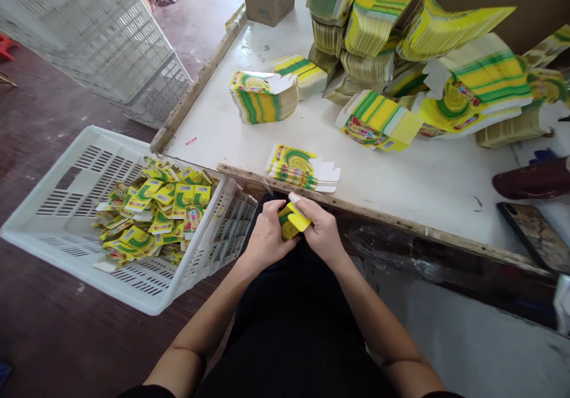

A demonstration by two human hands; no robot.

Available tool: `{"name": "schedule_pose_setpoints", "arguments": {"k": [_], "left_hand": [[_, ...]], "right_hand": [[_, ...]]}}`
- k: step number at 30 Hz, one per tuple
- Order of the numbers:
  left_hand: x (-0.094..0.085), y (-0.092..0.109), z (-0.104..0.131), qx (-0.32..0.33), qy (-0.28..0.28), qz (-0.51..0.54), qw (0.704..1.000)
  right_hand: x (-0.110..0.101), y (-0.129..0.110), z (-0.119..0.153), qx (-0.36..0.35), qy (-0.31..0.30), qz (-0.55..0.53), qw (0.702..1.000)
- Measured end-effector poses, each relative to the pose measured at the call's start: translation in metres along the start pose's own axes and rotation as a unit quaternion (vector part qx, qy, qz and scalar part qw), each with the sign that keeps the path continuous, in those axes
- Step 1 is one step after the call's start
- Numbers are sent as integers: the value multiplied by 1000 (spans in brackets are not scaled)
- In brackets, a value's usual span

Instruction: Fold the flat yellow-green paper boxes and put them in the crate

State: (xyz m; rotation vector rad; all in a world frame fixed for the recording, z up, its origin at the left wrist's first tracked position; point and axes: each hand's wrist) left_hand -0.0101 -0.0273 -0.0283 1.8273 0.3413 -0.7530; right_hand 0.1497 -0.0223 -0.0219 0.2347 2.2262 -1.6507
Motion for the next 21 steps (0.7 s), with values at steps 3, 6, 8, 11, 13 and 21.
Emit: {"name": "schedule_pose_setpoints", "arguments": {"k": [3, 6, 8, 11, 13, 21], "left_hand": [[-2, -2, 3, -15, 20, -72, 997], [-8, -5, 4, -16, 45, -94, 994], [-13, -6, 2, -13, 43, -88, 995], [-22, -6, -3, -17, 2, -40, 999], [-28, -6, -6, -21, -32, -6, 999], [-29, -3, -12, -17, -38, 0, 999]], "right_hand": [[1, 4, 0, -10, -34, 34, 999], [7, 5, 3, -26, -111, 70, 991], [9, 6, 4, -23, -124, 88, 988], [2, 4, 2, -19, -126, 101, 987], [-10, 1, -3, -25, -154, 98, 983], [-19, -1, -7, 10, -185, 6, 983]]}}
Point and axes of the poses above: each hand's wrist, its own z-axis away from the middle knuckle, its own x-axis out of the palm, y = z × x, and after that the axes turned 3 degrees about x, right-handed
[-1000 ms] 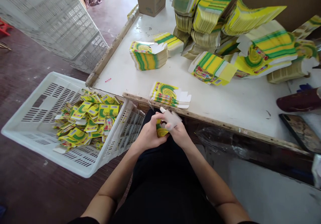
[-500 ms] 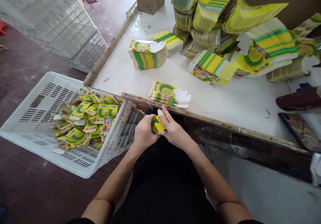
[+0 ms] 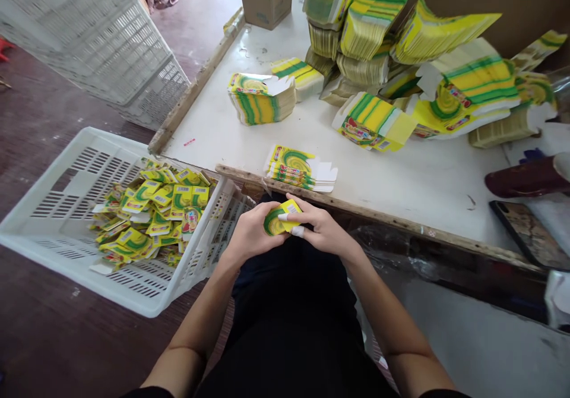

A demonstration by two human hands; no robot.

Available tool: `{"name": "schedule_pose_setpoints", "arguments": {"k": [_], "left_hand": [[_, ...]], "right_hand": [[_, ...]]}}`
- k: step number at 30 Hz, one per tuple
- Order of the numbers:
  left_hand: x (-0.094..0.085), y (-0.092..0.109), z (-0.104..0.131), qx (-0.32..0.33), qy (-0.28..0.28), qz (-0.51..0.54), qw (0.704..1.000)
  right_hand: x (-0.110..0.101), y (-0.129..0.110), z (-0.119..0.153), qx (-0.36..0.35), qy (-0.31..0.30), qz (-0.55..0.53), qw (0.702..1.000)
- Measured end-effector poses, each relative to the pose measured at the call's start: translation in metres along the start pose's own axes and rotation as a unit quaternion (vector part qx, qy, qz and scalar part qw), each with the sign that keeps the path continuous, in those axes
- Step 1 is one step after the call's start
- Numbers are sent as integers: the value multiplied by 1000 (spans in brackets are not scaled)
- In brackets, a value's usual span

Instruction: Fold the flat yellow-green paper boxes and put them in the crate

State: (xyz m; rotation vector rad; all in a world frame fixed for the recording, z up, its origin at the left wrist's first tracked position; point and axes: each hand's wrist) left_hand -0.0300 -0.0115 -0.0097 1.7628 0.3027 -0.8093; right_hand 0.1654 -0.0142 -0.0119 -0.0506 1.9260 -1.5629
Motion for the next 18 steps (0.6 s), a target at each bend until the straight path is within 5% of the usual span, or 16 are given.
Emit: {"name": "schedule_pose_setpoints", "arguments": {"k": [3, 6, 10, 12, 15, 18], "left_hand": [[0, -3, 3, -21, 20, -13, 999], [-23, -19, 15, -72, 72, -32, 994], [-86, -61, 44, -153, 304, -155, 927], [-111, -82, 58, -169, 371, -188, 893], [-118, -98, 68, -187, 365, -180, 894], [-94, -91, 58, -180, 288, -143, 930]], "right_hand": [[22, -1, -7, 17, 58, -18, 998], [21, -3, -20, 0, 108, -3, 994], [-15, 11, -42, 34, 238, 154, 958], [-29, 26, -50, 70, 244, 245, 936], [-32, 45, -56, 89, 223, 310, 920], [-27, 48, -58, 103, 222, 312, 918]]}}
Point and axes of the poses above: each hand's wrist, its own z-axis away from the middle knuckle, its own x-axis out of the palm, y = z × x, and after that the axes turned 3 degrees about x, right-handed
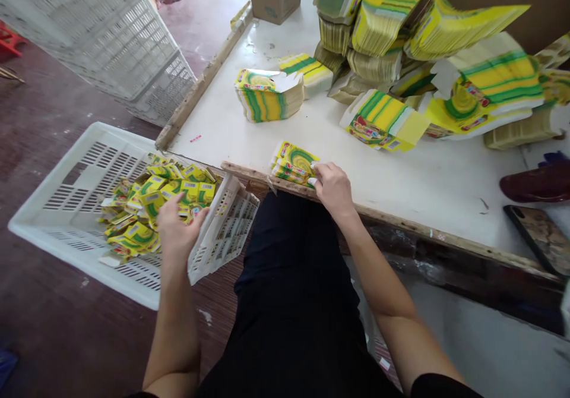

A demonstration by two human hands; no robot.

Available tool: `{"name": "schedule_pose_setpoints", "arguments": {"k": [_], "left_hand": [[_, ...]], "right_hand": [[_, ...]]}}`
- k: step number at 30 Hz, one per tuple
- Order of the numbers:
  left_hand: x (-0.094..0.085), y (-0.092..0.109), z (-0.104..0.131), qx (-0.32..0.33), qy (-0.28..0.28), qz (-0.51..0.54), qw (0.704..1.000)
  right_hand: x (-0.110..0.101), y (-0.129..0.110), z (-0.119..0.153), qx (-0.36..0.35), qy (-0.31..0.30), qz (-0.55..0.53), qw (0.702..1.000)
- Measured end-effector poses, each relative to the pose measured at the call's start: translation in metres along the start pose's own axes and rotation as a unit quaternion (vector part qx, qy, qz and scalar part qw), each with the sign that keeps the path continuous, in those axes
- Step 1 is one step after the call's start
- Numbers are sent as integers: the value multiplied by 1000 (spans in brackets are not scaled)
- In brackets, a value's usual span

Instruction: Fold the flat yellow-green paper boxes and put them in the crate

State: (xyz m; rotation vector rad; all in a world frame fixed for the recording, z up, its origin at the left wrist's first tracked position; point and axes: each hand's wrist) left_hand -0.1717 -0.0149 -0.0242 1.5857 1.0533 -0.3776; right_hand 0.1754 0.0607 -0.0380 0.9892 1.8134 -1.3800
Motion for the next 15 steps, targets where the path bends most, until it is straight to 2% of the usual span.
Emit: {"name": "schedule_pose_setpoints", "arguments": {"k": [2, 5, 8, 11, 13, 15], "left_hand": [[18, 23, 6, 3, -69, 21, 997], [40, 60, 15, 20, -138, 95, 986], [58, 87, 24, 10, -206, 219, 954], [79, 104, 33, -63, -249, 384, 887], [91, 115, 38, -116, -239, 503, 822], [99, 127, 40, -146, -202, 598, 762]], "right_hand": [[-3, -5, -1, 24, -23, -3, 999], [-13, -14, -6, 63, -52, -22, 996], [-25, -23, -5, 89, -39, -75, 992], [-33, -38, 10, 63, -23, -166, 984], [-33, -51, 26, 22, -49, -231, 971], [-30, -64, 41, 10, -93, -293, 951]]}}
Point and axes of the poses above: each hand's wrist, its own z-axis away from the middle knuckle, its own x-axis out of the palm, y = z × x, and after that the axes turned 3 degrees about x, right-handed
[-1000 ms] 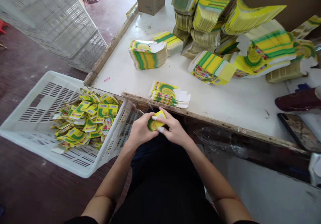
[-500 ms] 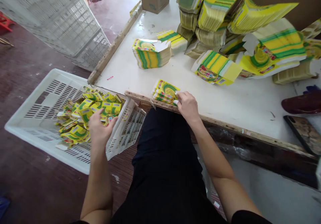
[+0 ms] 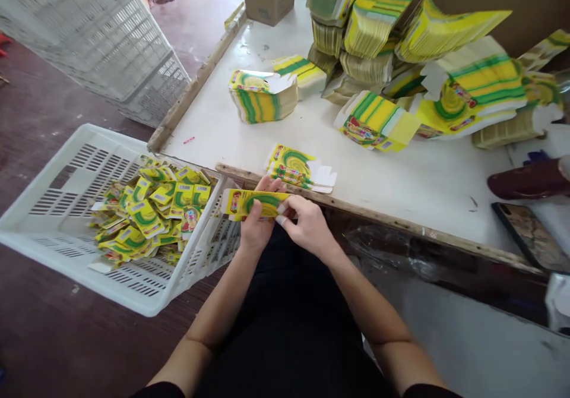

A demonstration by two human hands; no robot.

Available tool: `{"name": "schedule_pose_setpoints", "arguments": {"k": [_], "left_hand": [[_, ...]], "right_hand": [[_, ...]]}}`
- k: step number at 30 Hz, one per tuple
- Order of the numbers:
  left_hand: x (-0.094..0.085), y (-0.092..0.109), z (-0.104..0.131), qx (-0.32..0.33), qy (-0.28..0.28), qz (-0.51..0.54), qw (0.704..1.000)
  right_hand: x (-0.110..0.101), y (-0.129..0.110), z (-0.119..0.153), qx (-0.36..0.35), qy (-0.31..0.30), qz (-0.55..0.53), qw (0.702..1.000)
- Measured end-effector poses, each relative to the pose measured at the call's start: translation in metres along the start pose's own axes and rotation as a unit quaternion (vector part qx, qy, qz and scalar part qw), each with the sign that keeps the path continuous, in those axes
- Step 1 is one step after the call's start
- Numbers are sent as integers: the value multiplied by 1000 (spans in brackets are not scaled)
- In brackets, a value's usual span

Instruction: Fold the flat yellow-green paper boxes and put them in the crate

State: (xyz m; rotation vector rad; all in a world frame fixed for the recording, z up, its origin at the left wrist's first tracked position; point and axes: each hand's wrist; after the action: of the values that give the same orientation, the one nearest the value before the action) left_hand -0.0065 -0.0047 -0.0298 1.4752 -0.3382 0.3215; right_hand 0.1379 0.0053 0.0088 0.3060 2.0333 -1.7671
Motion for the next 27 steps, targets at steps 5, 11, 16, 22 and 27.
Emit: {"name": "schedule_pose_setpoints", "arguments": {"k": [5, 11, 16, 22, 27], "left_hand": [[19, 6, -4, 107, 51, 49, 992], [18, 9, -1, 142, 60, 21, 988], [23, 20, -2, 76, 68, 124, 987], [29, 28, -11, 90, 157, 155, 971], [23, 10, -3, 81, 180, 73, 978]], "right_hand": [[17, -8, 17, 62, -26, -191, 979], [24, -7, 18, 113, -36, -251, 961], [39, -6, 21, 119, 7, -256, 959], [55, -14, 43, 115, 57, -285, 950], [41, -6, 39, 91, -80, -270, 955]]}}
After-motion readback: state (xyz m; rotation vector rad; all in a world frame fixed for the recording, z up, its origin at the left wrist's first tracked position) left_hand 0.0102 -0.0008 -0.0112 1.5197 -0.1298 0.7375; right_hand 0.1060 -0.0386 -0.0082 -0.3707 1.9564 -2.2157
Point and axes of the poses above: each hand's wrist, its own z-axis away from the middle knuckle, its own x-axis out of the palm, y = z × x, and after that the axes turned 3 degrees about x, right-handed
